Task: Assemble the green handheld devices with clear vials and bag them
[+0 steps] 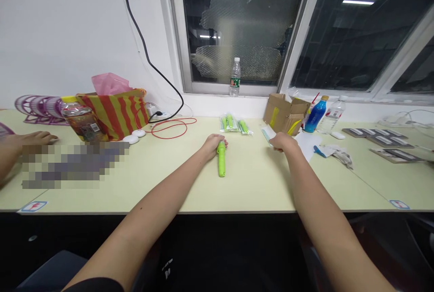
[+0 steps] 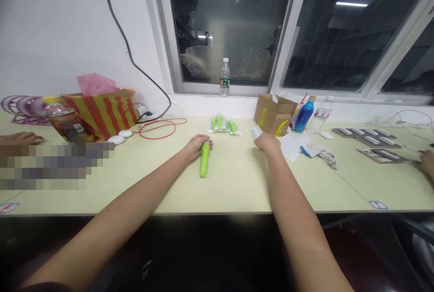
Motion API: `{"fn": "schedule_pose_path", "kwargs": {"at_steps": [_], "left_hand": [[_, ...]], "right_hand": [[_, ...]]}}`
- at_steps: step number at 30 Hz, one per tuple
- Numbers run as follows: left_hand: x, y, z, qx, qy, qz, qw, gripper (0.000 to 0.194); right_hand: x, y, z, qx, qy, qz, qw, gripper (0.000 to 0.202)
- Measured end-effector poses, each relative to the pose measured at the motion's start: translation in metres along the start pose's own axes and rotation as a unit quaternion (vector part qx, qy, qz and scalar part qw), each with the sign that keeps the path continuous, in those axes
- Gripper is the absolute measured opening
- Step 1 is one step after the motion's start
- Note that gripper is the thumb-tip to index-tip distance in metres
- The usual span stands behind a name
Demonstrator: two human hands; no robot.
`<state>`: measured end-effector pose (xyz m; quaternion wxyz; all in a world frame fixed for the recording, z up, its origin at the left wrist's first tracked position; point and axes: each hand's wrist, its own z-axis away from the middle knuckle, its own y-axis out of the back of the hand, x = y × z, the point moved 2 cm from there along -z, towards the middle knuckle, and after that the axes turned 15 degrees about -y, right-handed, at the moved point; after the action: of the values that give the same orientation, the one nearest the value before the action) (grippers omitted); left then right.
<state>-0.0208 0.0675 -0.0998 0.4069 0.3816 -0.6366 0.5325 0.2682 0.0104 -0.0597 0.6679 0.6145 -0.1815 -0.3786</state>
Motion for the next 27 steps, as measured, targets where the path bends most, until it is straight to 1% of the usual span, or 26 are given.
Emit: {"fn": "schedule_pose_path", "kwargs": {"at_steps": [1,2,5,6,13,16,19,22,23,24,25,27], "left_hand": [[0.000,0.000,0.000,-0.001,0.000,0.001,1.000,0.030],[0.001,0.000,0.001,-0.002,0.001,0.002,1.000,0.029],[0.002,0.000,0.002,-0.003,0.002,0.008,1.000,0.027],[0.002,0.000,0.002,-0.004,0.002,0.009,1.000,0.027],[0.001,-0.002,0.001,0.001,-0.006,0.005,1.000,0.022],[-0.002,-0.004,0.002,0.008,-0.014,0.018,1.000,0.023],[-0.003,-0.006,0.002,0.013,-0.015,0.046,0.999,0.020],[-0.003,-0.007,-0.001,0.030,-0.036,0.079,0.996,0.017],[-0.003,-0.007,-0.001,0.034,-0.047,0.089,0.994,0.016],[-0.002,-0.007,-0.002,0.037,-0.057,0.098,0.993,0.015],[0.000,-0.007,-0.002,0.035,-0.067,0.106,0.991,0.015],[0.003,-0.008,0.000,0.014,-0.086,0.127,0.988,0.015]], "right_hand": [[0.000,-0.001,0.002,-0.019,0.007,0.009,1.000,0.026],[-0.001,-0.002,0.003,-0.016,0.013,0.011,1.000,0.029],[-0.004,-0.004,0.007,0.059,0.018,-0.015,0.998,0.042],[-0.004,-0.005,0.009,0.070,0.020,-0.024,0.997,0.045],[-0.005,-0.007,0.013,0.040,0.021,-0.058,0.997,0.040],[-0.010,-0.007,0.017,0.019,0.051,-0.120,0.991,0.029],[-0.025,-0.014,0.030,-0.043,0.121,-0.198,0.972,0.018],[-0.046,-0.030,0.054,-0.135,0.192,-0.234,0.943,0.027],[-0.053,-0.036,0.064,-0.183,0.223,-0.246,0.925,0.030],[-0.059,-0.043,0.075,-0.267,0.267,-0.277,0.883,0.032],[-0.064,-0.048,0.084,-0.326,0.292,-0.296,0.849,0.033],[-0.070,-0.055,0.098,-0.407,0.311,-0.332,0.792,0.030]]}}
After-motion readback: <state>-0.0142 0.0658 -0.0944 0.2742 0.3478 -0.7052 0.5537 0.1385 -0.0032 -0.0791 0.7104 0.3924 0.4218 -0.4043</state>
